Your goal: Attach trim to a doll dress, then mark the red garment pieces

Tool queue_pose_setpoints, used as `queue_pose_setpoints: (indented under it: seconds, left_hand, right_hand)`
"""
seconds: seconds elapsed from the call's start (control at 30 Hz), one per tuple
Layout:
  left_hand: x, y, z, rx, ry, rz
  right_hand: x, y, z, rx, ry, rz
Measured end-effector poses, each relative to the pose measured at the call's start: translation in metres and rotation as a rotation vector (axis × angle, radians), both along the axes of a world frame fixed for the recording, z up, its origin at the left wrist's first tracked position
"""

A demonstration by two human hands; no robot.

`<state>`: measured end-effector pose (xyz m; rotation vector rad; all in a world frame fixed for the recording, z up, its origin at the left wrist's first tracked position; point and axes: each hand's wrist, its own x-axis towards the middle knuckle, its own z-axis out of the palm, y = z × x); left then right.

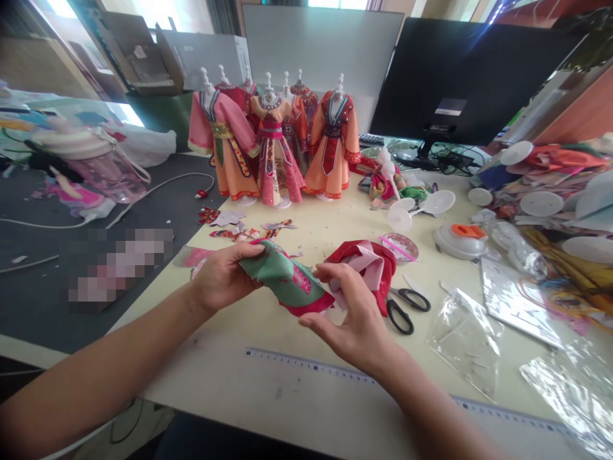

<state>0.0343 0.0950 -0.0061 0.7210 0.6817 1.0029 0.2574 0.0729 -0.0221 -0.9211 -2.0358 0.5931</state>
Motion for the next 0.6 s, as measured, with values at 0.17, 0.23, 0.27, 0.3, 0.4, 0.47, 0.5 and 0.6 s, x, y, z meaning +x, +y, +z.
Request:
queue_pose_setpoints:
  seconds: [0.17, 0.23, 0.27, 0.3, 0.4, 0.47, 0.5, 0.6]
  left_hand:
    - [-0.002, 0.003, 0.001, 0.0, -0.033, -0.003]
    - [-0.003, 0.005, 0.0, 0.011, -0.043, 0.03]
    - [-0.004, 0.006, 0.0, 0.014, -0.048, 0.046]
    - [-0.005, 0.007, 0.0, 0.014, -0.051, 0.054]
    - [-0.007, 0.007, -0.001, 0.004, -0.061, 0.034]
    - [-0.008, 0.005, -0.001, -0.01, -0.056, -0.006]
    - [-0.008, 0.003, 0.0, -0.014, -0.051, -0.022]
    - [-0.008, -0.004, 0.003, -0.009, -0.077, -0.089]
  right_hand:
    - [-0.002, 0.001, -0.001, 0.133, 0.086, -0.008]
    - [-0.003, -0.004, 0.005, 0.192, 0.155, 0.019]
    - [-0.003, -0.008, 0.008, 0.217, 0.142, 0.079]
    - [-0.005, -0.012, 0.011, 0.237, 0.098, 0.172]
    - [-0.01, -0.024, 0.016, 0.211, -0.058, 0.489]
    - [-0.01, -0.028, 0.014, 0.168, -0.019, 0.519]
    - [-0.009, -0.028, 0.012, 0.15, 0.047, 0.452]
    - [-0.005, -0.023, 0.006, 0.078, 0.23, 0.154]
